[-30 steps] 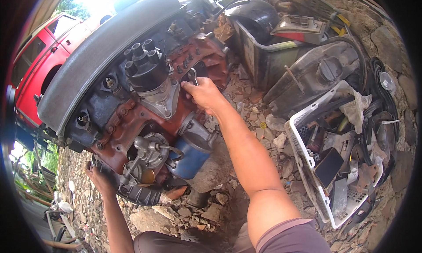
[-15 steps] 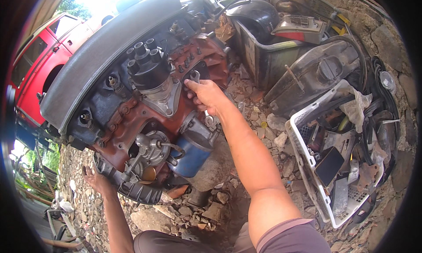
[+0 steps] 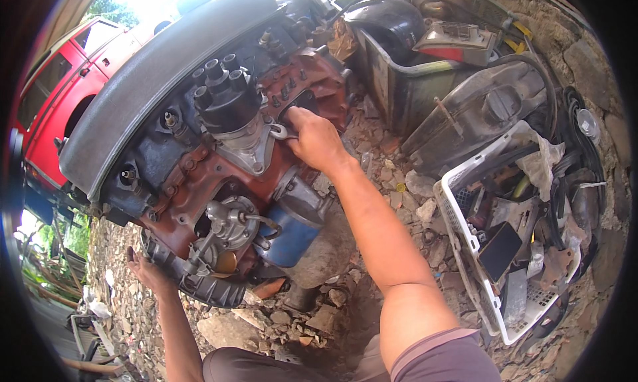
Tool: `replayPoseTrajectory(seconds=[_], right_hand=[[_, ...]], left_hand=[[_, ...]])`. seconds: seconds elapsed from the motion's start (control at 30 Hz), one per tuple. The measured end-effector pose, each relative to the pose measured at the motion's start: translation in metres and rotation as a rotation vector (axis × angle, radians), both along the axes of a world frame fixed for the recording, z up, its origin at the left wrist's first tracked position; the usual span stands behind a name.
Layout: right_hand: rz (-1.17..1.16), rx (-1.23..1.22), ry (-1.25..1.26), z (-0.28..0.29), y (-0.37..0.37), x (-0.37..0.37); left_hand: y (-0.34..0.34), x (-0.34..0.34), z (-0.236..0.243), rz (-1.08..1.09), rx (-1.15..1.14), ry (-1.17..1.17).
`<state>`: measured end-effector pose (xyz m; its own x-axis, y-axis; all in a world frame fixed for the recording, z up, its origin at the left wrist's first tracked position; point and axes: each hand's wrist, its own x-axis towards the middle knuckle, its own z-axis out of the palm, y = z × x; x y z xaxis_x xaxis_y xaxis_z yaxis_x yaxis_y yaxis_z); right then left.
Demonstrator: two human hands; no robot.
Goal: The person uses a wrench to loosen and remove bolts from a metal cover on a vehicle engine. They remove the cover, inspect it, and then reattach it, tightening the bolts back into place.
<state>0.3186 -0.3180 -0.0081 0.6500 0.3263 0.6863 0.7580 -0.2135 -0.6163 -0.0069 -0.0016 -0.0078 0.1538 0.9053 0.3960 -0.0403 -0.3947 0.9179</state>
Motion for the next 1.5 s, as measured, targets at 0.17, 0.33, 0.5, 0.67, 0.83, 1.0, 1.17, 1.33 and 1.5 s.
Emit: replayPoseTrajectory(seconds=[0.17,0.33,0.5,0.67,0.83,1.0,1.17,1.33,1.5], right_hand=[[0.171,0.296,0.398,-0.012,0.004,0.005],[0.285,0.303,0.934,0.016,-0.001,-0.007],[0.310,0.232,1.017,0.029,-0.006,-0.012],[0.049,0.137,0.487,0.001,0.006,0.006],[-0.034,-0.018,0.220,0.012,0.001,-0.007],[0.250,0.272,0.815,0.005,0.003,-0.002],[0.531,0.543,1.354,0.015,-0.002,-0.004],[0.567,0.641,1.390,0.010,0.003,-0.001],[0.405,0.459,1.146,0.011,0.006,-0.003]], left_hand=[[-0.007,0.007,0.004,-0.004,0.033,-0.068],[-0.004,0.006,0.003,-0.023,-0.013,-0.069],[-0.004,0.005,0.004,-0.018,0.007,-0.026],[-0.007,0.009,0.003,-0.031,0.022,-0.022],[-0.006,0.004,0.005,-0.006,0.081,0.062],[-0.021,0.009,0.015,-0.053,-0.040,0.026],[-0.025,0.012,0.018,-0.006,-0.019,0.052],[-0.023,0.012,0.015,-0.031,-0.024,0.016],[-0.014,0.008,0.011,-0.106,-0.066,-0.027]])
